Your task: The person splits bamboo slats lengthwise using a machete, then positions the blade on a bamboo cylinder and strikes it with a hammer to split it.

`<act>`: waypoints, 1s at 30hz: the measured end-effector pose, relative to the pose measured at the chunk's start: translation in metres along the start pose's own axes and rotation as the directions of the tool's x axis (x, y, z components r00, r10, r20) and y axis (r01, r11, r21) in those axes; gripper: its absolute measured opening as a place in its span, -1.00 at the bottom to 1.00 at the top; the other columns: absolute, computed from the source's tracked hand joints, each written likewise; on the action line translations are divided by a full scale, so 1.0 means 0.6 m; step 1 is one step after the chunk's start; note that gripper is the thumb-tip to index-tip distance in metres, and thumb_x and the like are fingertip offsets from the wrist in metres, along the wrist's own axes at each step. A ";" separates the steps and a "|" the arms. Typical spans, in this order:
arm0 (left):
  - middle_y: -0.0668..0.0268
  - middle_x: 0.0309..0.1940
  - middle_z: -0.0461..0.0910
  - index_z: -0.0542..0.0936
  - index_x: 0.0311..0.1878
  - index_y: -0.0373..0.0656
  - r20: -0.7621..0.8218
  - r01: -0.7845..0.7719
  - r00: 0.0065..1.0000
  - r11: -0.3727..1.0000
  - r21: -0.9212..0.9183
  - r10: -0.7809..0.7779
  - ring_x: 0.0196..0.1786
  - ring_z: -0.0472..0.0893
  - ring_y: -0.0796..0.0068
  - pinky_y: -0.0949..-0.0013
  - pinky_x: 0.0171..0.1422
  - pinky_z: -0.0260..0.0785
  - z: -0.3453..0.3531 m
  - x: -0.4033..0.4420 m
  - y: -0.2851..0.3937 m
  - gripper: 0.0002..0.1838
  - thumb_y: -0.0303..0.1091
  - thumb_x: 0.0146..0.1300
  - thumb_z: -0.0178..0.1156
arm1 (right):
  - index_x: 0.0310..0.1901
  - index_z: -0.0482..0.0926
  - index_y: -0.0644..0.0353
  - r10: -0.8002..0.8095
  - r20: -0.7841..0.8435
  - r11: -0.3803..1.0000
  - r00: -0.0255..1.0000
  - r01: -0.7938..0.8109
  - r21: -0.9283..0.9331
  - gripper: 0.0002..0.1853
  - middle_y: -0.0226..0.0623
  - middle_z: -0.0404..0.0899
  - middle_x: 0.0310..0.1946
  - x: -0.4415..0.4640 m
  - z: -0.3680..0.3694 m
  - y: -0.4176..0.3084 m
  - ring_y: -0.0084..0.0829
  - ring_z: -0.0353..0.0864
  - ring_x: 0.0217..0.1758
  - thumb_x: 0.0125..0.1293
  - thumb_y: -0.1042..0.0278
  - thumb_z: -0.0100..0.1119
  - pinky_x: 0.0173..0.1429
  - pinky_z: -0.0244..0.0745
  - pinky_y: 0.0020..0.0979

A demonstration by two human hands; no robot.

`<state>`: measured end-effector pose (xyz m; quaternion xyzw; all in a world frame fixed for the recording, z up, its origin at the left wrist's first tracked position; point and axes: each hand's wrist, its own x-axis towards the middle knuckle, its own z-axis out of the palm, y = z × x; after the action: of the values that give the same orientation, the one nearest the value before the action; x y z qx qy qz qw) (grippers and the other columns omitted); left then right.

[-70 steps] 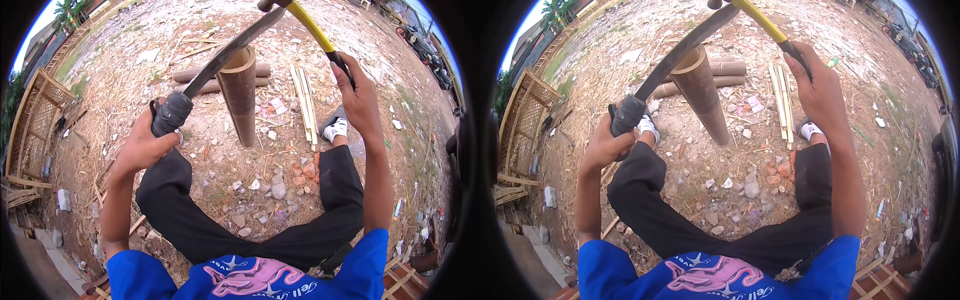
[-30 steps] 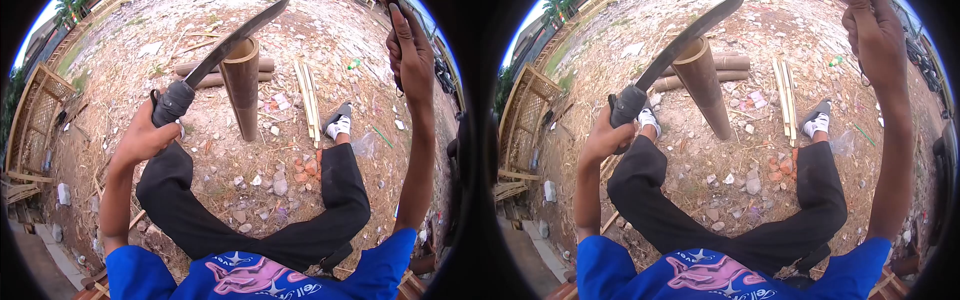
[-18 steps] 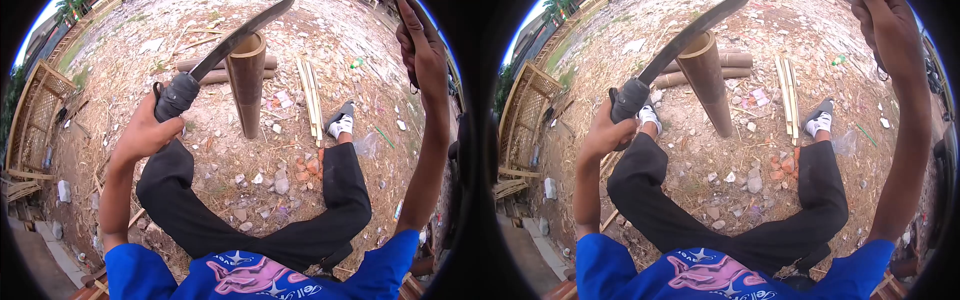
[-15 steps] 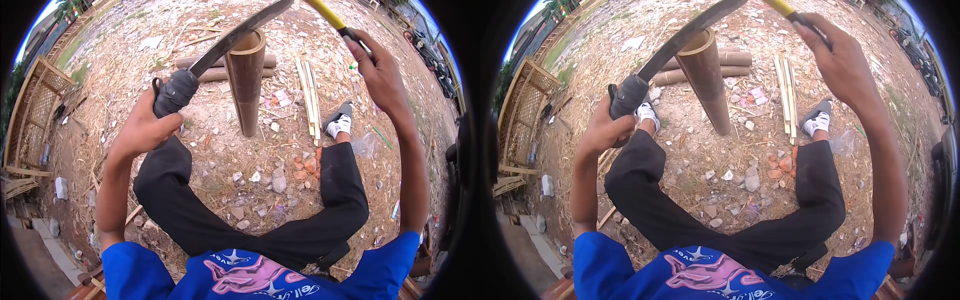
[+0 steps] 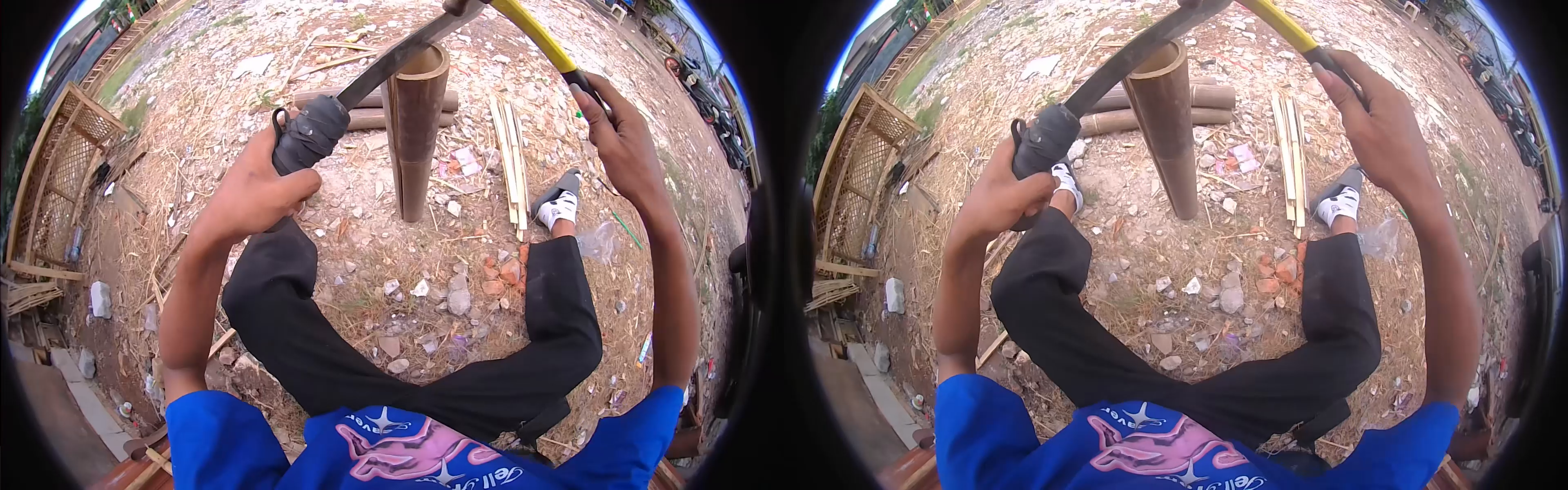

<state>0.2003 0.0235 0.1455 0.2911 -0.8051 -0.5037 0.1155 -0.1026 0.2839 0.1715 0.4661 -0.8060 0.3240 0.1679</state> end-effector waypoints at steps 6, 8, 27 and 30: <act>0.39 -0.42 0.50 0.42 0.15 -0.30 -0.023 -0.043 0.999 0.999 0.008 0.043 -0.47 0.48 0.65 0.45 -0.38 0.36 0.007 -0.001 0.005 -0.48 -0.44 0.09 0.25 | 0.32 0.48 0.01 0.038 -0.127 0.966 0.991 -0.004 0.259 -0.56 -0.65 0.21 -0.61 0.058 -0.093 -0.051 -0.84 0.10 -0.68 0.55 0.01 -0.01 -0.63 -0.02 -0.66; 0.39 -0.41 0.50 0.41 0.20 -0.29 -0.012 -0.041 0.999 0.999 -0.003 0.041 -0.47 0.48 0.65 0.45 -0.38 0.36 0.008 -0.003 -0.001 -0.45 -0.45 0.09 0.25 | 0.39 0.41 0.01 -0.024 -0.285 0.973 0.958 0.088 0.213 -0.56 -0.65 0.22 -0.58 0.049 -0.099 -0.079 -0.85 0.11 -0.68 0.59 0.07 -0.08 -0.65 0.02 -0.69; 0.38 -0.55 0.46 0.39 -0.03 -0.30 -0.019 -0.032 0.999 0.999 0.019 0.032 -0.60 0.42 0.65 0.49 -0.53 0.24 0.013 -0.007 0.036 -0.61 -0.50 0.07 0.27 | 0.28 0.51 0.05 0.087 0.165 0.994 0.982 -0.074 -0.081 -0.47 -0.12 0.63 -0.26 0.052 0.006 0.002 -0.24 0.60 -0.17 0.50 -0.13 -0.02 -0.04 0.44 -0.18; 0.37 -0.54 0.47 0.37 0.01 -0.33 0.047 -0.045 0.998 0.998 0.043 0.043 -0.59 0.43 0.66 0.48 -0.53 0.26 0.015 0.000 0.030 -0.57 -0.49 0.06 0.25 | 0.32 0.48 0.00 0.025 0.007 0.979 1.000 -0.025 0.201 -0.52 -0.62 0.23 -0.62 0.072 -0.025 -0.035 -0.74 0.13 -0.65 0.53 -0.06 0.00 -0.57 0.03 -0.56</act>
<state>0.1899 0.0361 0.1572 0.2642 -0.8247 -0.4898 0.1013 -0.1071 0.2590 0.2148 0.4711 -0.7752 0.4050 0.1141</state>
